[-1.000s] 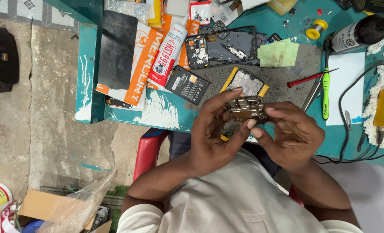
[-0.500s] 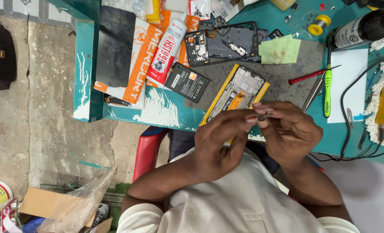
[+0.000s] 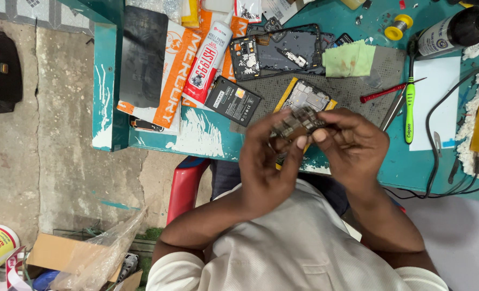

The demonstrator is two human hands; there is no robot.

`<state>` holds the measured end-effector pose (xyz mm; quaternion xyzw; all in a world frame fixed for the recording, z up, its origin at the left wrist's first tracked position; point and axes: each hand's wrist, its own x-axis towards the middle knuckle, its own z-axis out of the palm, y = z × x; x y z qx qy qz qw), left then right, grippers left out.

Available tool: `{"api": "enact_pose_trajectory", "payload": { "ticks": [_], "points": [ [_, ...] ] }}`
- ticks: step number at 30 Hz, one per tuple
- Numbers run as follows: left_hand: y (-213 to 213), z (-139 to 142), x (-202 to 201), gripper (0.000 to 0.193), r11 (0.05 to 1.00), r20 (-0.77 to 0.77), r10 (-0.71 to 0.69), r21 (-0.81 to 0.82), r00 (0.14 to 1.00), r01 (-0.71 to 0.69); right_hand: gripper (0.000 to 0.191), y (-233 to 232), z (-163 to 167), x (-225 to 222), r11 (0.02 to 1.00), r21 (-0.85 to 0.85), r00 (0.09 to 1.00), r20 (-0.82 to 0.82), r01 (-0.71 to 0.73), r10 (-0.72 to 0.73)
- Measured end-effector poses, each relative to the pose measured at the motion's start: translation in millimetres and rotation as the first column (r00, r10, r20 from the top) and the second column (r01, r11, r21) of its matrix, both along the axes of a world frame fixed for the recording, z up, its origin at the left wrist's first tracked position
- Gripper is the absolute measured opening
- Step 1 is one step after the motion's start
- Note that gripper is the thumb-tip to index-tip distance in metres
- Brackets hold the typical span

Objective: The person sits at a repair workbench handling a disassembled smartphone. They hold the phone chassis and motherboard, reposition small internal components with their fingers, flip the assembly over, and use tweezers to work on the board near the battery compartment.

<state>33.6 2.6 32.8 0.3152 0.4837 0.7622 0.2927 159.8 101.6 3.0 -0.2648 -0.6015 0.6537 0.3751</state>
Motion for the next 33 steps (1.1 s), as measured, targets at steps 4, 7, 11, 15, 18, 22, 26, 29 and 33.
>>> {"api": "enact_pose_trajectory", "payload": {
  "ticks": [4, 7, 11, 15, 18, 22, 26, 29, 33],
  "points": [
    [2.5, -4.1, -7.7, 0.058, 0.997, 0.224, -0.047, -0.042, 0.973, 0.058, 0.031, 1.8, 2.5, -4.2, 0.999, -0.042, 1.000, -0.023, -0.018, 0.017],
    [4.2, -8.4, -12.6, 0.051, 0.998, 0.292, -0.055, -0.007, 0.955, 0.060, 0.027, 0.2, 3.3, -6.1, 1.000, -0.007, 1.000, -0.005, 0.009, -0.009],
    [9.7, -15.5, -11.7, 0.045, 0.995, 0.243, -0.044, 0.095, 0.969, 0.022, 0.028, -0.3, 4.1, -3.9, 0.999, -0.009, 0.997, -0.068, -0.045, 0.044],
    [5.8, -19.4, -13.4, 0.044, 0.999, 0.262, -0.040, 0.042, 0.964, 0.030, 0.029, 2.8, 0.0, -0.3, 0.986, -0.131, 0.986, -0.143, -0.106, 0.087],
    [4.5, -20.9, -12.0, 0.042, 0.995, 0.302, -0.090, 0.065, 0.949, 0.074, 0.023, 5.7, -6.9, 0.7, 0.964, -0.233, 0.982, -0.168, -0.127, 0.088],
    [4.2, -22.6, -8.9, 0.045, 0.994, 0.309, -0.111, 0.058, 0.945, 0.098, 0.011, 9.3, -14.4, 2.5, 0.931, -0.304, 0.961, -0.243, -0.203, 0.130],
    [1.5, -23.5, -7.4, 0.040, 0.991, 0.334, -0.137, 0.053, 0.933, 0.127, 0.005, 11.1, -16.5, 4.6, 0.915, -0.343, 0.957, -0.264, -0.212, 0.122],
    [0.7, -23.6, -7.1, 0.042, 0.989, 0.330, -0.144, 0.015, 0.933, 0.147, 0.001, 11.7, -15.8, 6.2, 0.917, -0.342, 0.960, -0.253, -0.203, 0.118],
    [4.9, -25.8, -9.4, 0.040, 0.990, 0.313, -0.135, -0.002, 0.940, 0.143, 0.002, 13.7, -19.3, 2.7, 0.913, -0.347, 0.953, -0.280, -0.215, 0.118]
  ]
}}
